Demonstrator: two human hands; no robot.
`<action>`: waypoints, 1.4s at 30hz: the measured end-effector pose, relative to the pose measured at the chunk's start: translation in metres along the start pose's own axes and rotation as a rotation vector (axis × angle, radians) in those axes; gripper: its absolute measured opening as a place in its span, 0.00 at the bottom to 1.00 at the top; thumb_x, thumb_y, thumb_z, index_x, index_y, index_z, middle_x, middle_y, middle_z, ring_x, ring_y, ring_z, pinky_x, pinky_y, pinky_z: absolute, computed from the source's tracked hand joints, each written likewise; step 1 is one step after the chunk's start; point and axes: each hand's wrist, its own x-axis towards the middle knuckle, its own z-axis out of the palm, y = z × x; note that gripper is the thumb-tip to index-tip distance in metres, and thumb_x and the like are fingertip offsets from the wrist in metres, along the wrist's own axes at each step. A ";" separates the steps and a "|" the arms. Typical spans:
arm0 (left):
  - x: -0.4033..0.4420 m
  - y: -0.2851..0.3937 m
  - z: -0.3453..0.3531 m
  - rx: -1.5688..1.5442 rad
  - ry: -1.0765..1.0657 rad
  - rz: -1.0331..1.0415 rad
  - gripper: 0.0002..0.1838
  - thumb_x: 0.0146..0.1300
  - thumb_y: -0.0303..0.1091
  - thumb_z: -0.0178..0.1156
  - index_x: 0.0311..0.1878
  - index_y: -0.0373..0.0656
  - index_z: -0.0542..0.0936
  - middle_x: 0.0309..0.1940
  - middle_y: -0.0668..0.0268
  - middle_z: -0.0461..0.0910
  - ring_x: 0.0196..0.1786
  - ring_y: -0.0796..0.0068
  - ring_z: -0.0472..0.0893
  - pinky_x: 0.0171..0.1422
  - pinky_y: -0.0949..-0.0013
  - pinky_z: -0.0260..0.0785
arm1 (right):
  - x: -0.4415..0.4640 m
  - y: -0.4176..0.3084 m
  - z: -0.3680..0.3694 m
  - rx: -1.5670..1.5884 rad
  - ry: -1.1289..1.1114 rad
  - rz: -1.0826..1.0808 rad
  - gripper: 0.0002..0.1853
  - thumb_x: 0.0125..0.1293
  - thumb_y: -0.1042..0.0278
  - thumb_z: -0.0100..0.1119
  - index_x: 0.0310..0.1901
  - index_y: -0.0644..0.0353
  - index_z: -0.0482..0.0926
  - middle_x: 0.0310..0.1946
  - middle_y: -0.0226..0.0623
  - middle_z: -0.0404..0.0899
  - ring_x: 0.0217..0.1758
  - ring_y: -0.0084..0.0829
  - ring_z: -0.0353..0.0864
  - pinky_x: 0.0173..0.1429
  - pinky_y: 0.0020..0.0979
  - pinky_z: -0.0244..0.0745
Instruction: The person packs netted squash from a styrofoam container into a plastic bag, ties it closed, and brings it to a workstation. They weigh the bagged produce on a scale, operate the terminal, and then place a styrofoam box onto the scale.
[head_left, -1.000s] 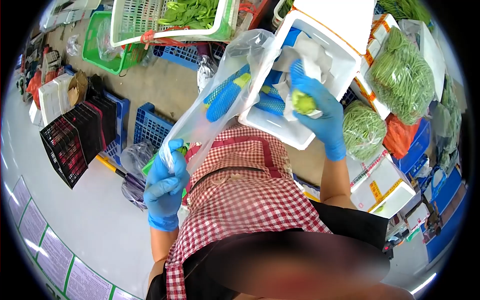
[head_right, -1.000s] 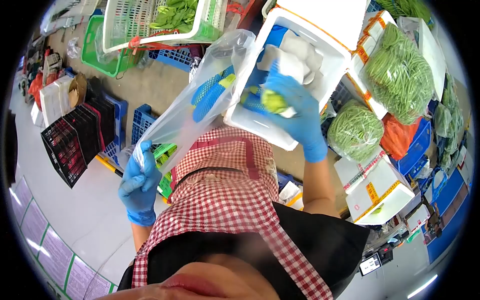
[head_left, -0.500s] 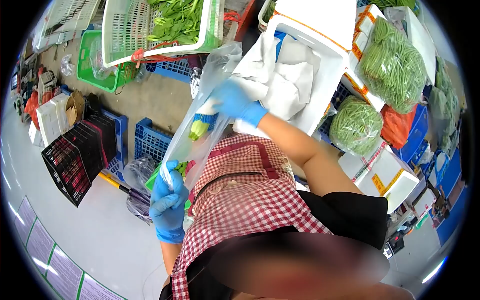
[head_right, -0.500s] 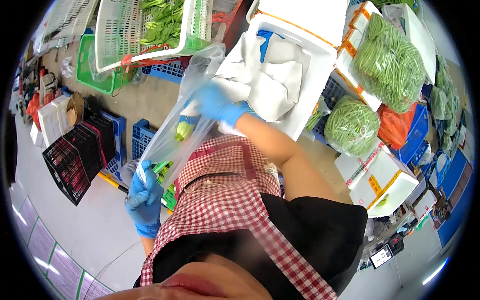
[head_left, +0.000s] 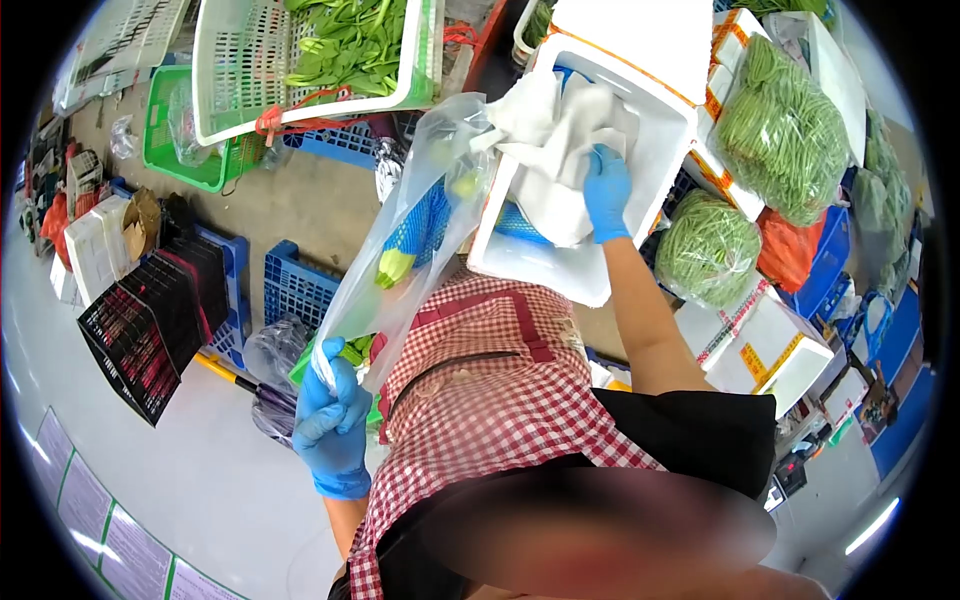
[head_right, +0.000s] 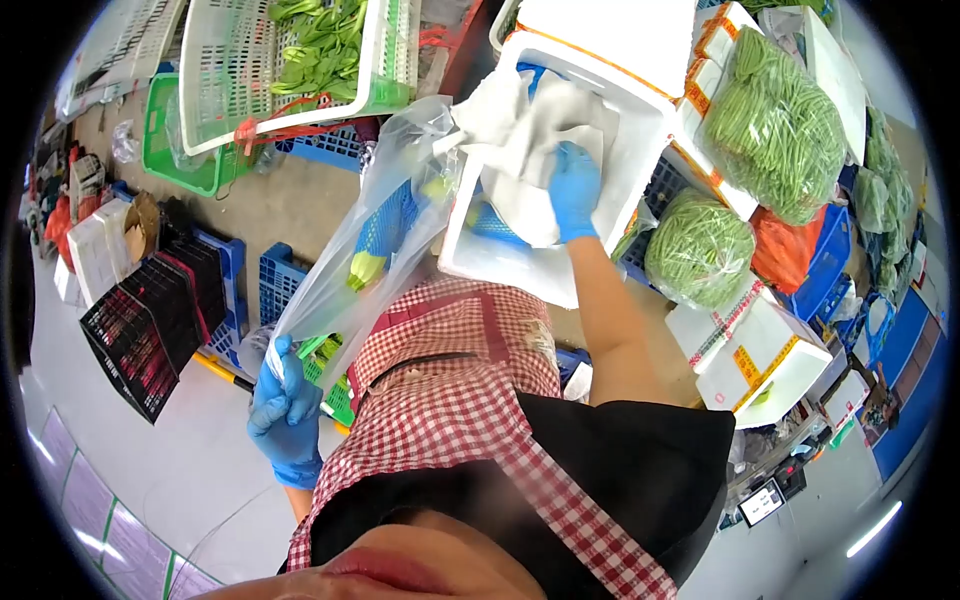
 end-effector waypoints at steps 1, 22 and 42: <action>0.001 0.000 0.001 0.000 0.007 -0.006 0.37 0.36 0.28 0.55 0.57 0.30 0.62 0.23 0.70 0.62 0.15 0.85 0.56 0.19 0.84 0.48 | 0.004 0.010 0.001 -0.166 -0.002 0.024 0.28 0.49 0.58 0.62 0.53 0.59 0.69 0.49 0.46 0.70 0.52 0.43 0.71 0.53 0.37 0.67; 0.010 -0.003 0.004 0.035 0.059 -0.033 0.36 0.35 0.27 0.54 0.56 0.32 0.62 0.23 0.70 0.61 0.16 0.85 0.56 0.20 0.84 0.48 | 0.011 0.040 0.007 -0.709 -1.222 -0.259 0.22 0.45 0.59 0.62 0.44 0.56 0.78 0.54 0.47 0.69 0.58 0.40 0.67 0.58 0.41 0.61; 0.014 -0.004 0.007 0.060 0.076 -0.037 0.35 0.37 0.30 0.56 0.55 0.33 0.64 0.23 0.70 0.62 0.16 0.84 0.56 0.22 0.82 0.48 | 0.015 0.099 0.002 0.574 -0.550 0.206 0.20 0.53 0.60 0.60 0.43 0.67 0.75 0.36 0.44 0.79 0.34 0.33 0.79 0.41 0.32 0.74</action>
